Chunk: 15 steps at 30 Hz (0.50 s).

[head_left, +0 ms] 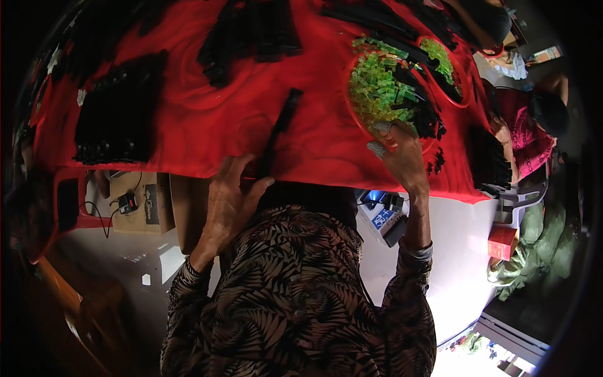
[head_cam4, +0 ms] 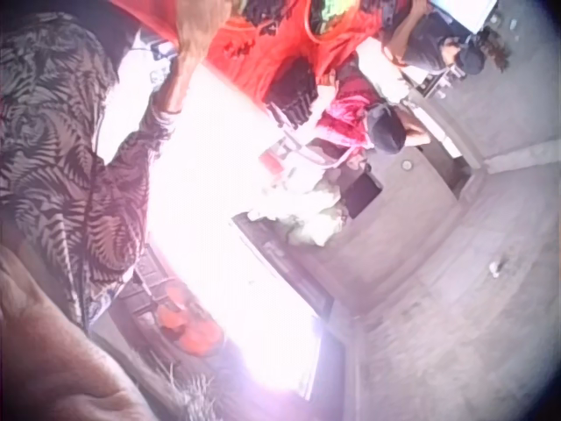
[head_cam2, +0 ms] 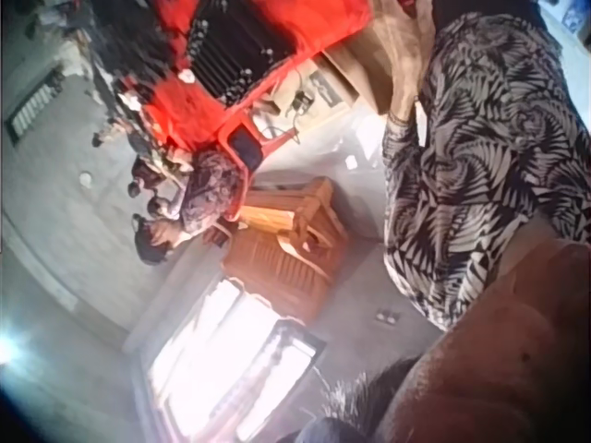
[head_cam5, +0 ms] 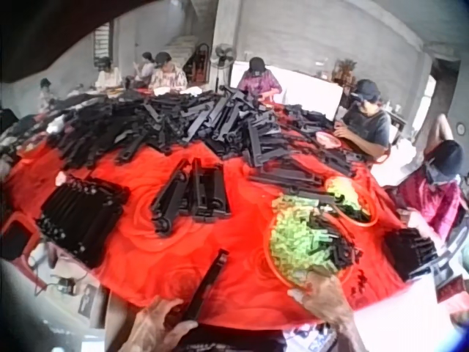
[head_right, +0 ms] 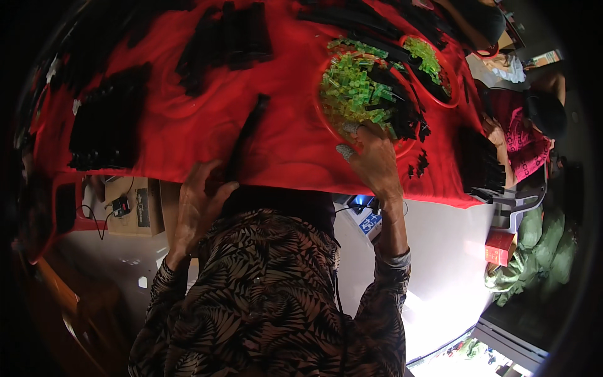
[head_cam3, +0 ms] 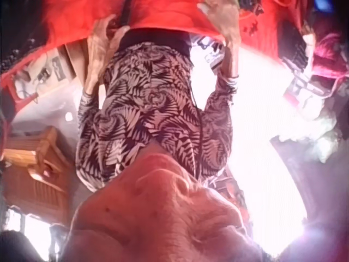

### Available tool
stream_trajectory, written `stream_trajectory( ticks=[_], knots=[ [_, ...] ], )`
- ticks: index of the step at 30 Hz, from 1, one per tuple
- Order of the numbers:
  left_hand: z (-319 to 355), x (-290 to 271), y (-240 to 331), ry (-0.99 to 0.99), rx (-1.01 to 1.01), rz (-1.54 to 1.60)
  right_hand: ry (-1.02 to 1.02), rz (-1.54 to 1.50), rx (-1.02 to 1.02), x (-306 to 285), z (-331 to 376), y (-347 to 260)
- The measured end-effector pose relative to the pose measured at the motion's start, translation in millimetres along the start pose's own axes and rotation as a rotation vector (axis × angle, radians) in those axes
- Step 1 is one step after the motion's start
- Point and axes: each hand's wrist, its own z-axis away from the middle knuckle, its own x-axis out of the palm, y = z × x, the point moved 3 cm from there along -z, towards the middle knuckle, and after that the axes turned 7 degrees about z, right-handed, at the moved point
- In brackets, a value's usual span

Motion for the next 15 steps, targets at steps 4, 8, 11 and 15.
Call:
stream_trajectory(
  ticks=[4,8,11,15],
  knots=[
    [4.2,5.5,-3.3,0.049,-0.006,0.058,0.058,0.104,0.005,2.3,5.9,-6.0],
    [4.8,13.8,-3.0,0.052,-0.02,0.099,0.206,-0.012,-0.081,7.6,10.3,-5.3],
    [9.5,13.5,-5.5,0.063,0.048,0.143,0.186,-0.096,-0.072,11.9,11.1,0.5],
    [25.8,10.0,-2.0,-0.076,-0.23,0.242,0.159,-0.194,-0.068,9.8,15.0,-1.3]
  ],
)
